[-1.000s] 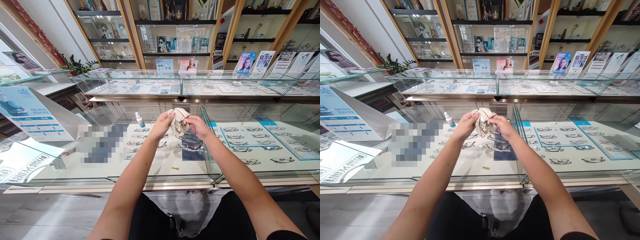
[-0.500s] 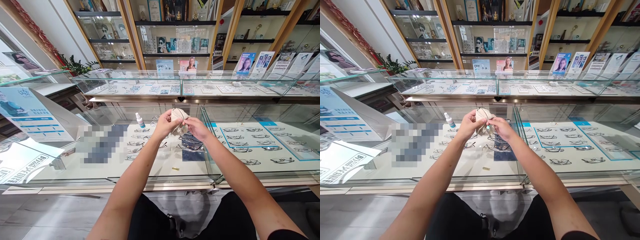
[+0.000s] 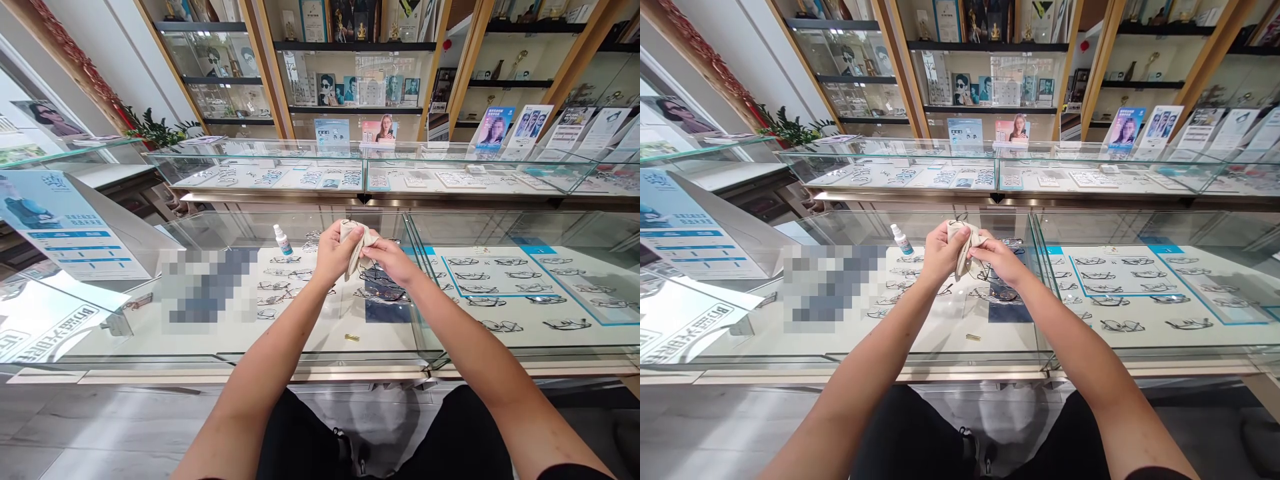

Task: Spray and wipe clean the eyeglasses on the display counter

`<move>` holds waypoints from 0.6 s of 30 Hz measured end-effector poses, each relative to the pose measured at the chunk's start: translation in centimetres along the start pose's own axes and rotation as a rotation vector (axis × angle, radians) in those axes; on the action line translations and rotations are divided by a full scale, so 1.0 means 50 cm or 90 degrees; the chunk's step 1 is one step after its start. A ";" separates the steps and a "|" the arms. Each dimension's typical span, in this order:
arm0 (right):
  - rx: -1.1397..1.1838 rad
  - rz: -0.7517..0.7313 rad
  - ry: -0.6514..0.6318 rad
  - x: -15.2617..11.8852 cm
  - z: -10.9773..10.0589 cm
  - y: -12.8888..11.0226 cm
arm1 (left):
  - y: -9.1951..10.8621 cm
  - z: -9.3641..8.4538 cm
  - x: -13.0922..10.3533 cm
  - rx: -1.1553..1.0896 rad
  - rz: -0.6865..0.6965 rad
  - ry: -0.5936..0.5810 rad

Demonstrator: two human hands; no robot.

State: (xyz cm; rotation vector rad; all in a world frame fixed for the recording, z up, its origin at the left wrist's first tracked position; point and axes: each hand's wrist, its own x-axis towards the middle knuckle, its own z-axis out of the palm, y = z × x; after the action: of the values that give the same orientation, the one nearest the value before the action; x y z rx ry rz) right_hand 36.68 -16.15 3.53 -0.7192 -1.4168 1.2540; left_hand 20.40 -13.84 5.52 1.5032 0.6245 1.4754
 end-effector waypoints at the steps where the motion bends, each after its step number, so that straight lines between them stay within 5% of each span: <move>1: 0.001 0.004 0.000 0.000 0.002 -0.001 | 0.000 0.002 -0.002 0.003 0.006 0.005; 6: 0.002 0.009 0.013 0.001 0.006 -0.005 | 0.003 0.003 -0.002 0.012 0.008 0.005; 18: 0.061 0.101 0.090 0.004 -0.014 -0.027 | -0.001 -0.050 0.033 -0.071 -0.062 -0.182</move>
State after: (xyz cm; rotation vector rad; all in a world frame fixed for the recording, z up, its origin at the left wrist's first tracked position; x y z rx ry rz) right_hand 37.56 -16.11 4.78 -0.8507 -1.1954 1.3564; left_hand 18.27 -11.79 5.97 1.5377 0.4290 1.1746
